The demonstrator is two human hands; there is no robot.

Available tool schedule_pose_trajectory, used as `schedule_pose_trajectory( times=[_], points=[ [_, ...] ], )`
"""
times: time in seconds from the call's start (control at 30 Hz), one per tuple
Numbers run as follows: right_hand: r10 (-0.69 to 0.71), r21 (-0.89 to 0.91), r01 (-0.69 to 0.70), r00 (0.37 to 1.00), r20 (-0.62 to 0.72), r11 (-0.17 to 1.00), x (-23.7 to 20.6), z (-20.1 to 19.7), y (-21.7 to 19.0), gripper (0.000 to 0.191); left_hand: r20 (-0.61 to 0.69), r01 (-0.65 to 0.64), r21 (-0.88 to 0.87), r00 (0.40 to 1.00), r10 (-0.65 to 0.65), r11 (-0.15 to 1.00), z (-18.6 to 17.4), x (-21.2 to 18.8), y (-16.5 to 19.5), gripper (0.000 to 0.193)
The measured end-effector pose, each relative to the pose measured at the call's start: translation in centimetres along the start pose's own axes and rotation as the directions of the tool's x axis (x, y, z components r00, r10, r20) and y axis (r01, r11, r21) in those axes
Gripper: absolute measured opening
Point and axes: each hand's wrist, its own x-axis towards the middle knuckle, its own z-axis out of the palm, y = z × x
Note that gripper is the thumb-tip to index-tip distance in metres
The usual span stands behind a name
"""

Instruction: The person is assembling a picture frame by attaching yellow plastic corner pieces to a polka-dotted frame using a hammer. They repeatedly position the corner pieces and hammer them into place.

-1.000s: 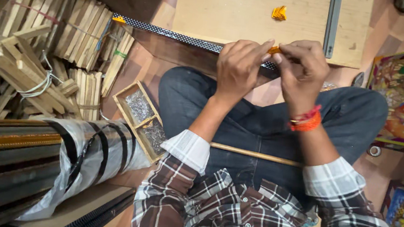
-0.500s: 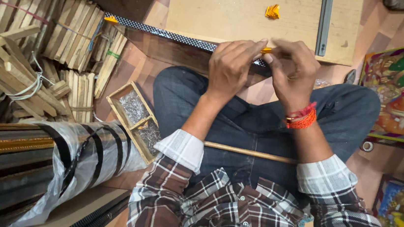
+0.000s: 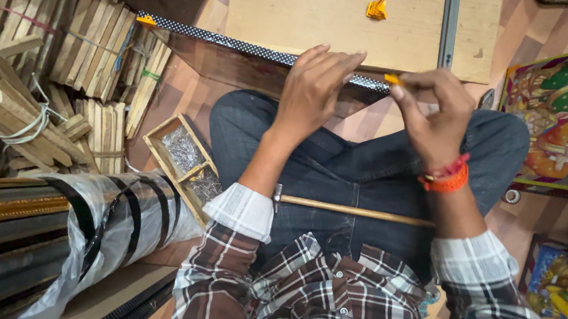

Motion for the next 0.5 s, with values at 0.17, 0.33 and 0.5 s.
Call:
schedule_pose_trajectory(
  times=[0.17, 0.33, 0.5],
  points=[
    [-0.051, 0.055, 0.048, 0.997, 0.055, 0.997, -1.1, 0.3, 1.3, 0.013, -0.06, -0.084, 0.076, 0.994, 0.089, 0.994, -1.7, -1.1, -0.8, 0.038],
    [-0.052, 0.128, 0.04, 0.995, 0.089, 0.991, 0.2, 0.9, 3.1, 0.014, -0.39, 0.318, 0.216, 0.895, -0.217, 0.923, -6.3, -8.5, -5.5, 0.024],
    [-0.257, -0.019, 0.26, 0.962, 0.09, 0.965, 1.3, 0.8, 3.7, 0.019, -0.344, 0.796, 0.213, 0.604, -0.719, 0.567, -11.1, -18.9, -12.4, 0.022]
  ],
)
